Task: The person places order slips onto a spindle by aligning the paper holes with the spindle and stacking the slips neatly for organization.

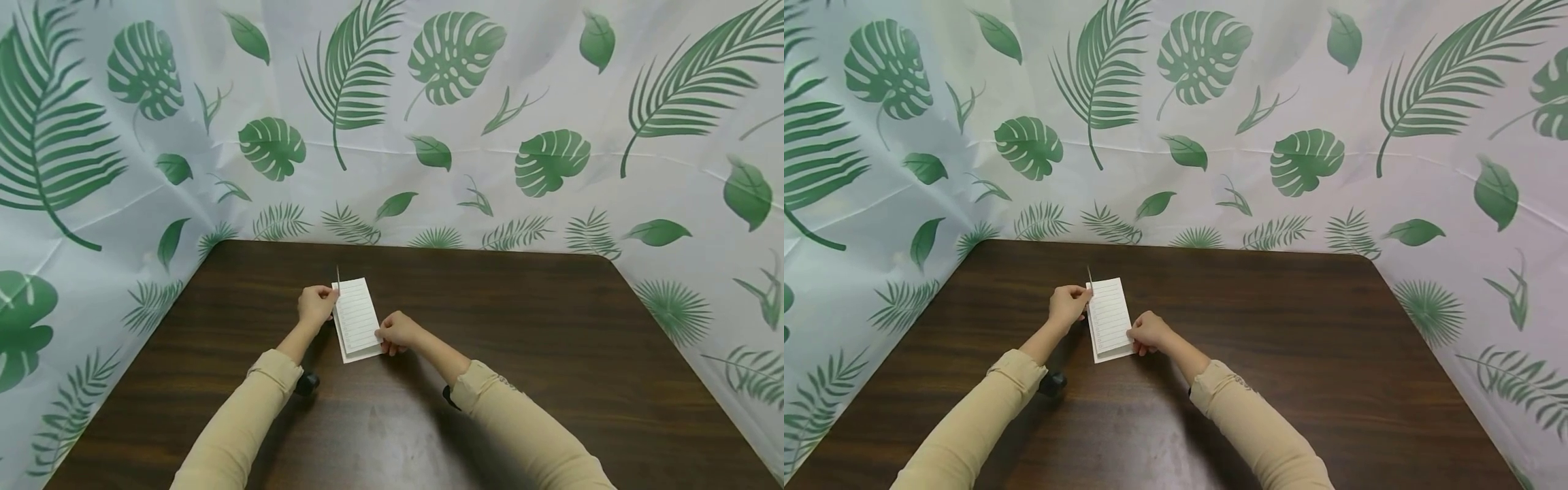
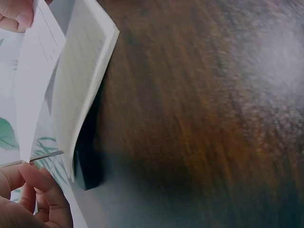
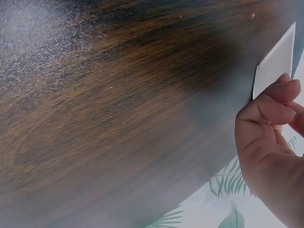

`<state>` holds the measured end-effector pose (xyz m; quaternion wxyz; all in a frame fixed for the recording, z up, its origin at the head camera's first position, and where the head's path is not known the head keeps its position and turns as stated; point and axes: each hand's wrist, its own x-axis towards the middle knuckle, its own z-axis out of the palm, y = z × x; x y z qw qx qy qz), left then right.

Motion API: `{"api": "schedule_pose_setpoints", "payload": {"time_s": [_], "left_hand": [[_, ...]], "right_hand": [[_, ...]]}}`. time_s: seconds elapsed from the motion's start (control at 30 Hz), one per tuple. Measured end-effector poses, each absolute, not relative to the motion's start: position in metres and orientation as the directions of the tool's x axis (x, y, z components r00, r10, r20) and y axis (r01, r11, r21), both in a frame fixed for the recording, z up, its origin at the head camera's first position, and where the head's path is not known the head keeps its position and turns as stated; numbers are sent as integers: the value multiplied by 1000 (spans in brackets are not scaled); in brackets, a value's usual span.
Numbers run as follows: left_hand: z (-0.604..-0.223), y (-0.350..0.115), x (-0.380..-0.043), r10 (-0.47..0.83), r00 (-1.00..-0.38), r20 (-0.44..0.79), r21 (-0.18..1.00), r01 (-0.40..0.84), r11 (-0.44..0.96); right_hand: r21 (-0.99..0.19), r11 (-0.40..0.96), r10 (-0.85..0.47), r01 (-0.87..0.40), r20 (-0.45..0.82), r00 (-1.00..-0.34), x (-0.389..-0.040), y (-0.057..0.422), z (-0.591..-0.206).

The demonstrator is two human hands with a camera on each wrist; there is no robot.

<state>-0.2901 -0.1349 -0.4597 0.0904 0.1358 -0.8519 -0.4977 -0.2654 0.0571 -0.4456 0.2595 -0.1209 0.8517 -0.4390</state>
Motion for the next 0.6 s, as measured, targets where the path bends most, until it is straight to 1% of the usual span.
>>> {"api": "schedule_pose_setpoints", "payload": {"time_s": [0.27, 0.43, 0.6], "left_hand": [[-465, -137, -287, -303, -953, -14, 839, -176, 515], [-473, -139, -287, -288, -958, -1, 819, -166, 549], [-478, -138, -289, -269, -963, 1, 808, -158, 568]], "right_hand": [[-756, 653, -465, -37, -362, -808, -266, 57, -448], [-735, 674, -496, -72, -379, -781, -267, 58, -451], [-697, 706, -501, -127, -366, -784, -268, 58, -454]]}}
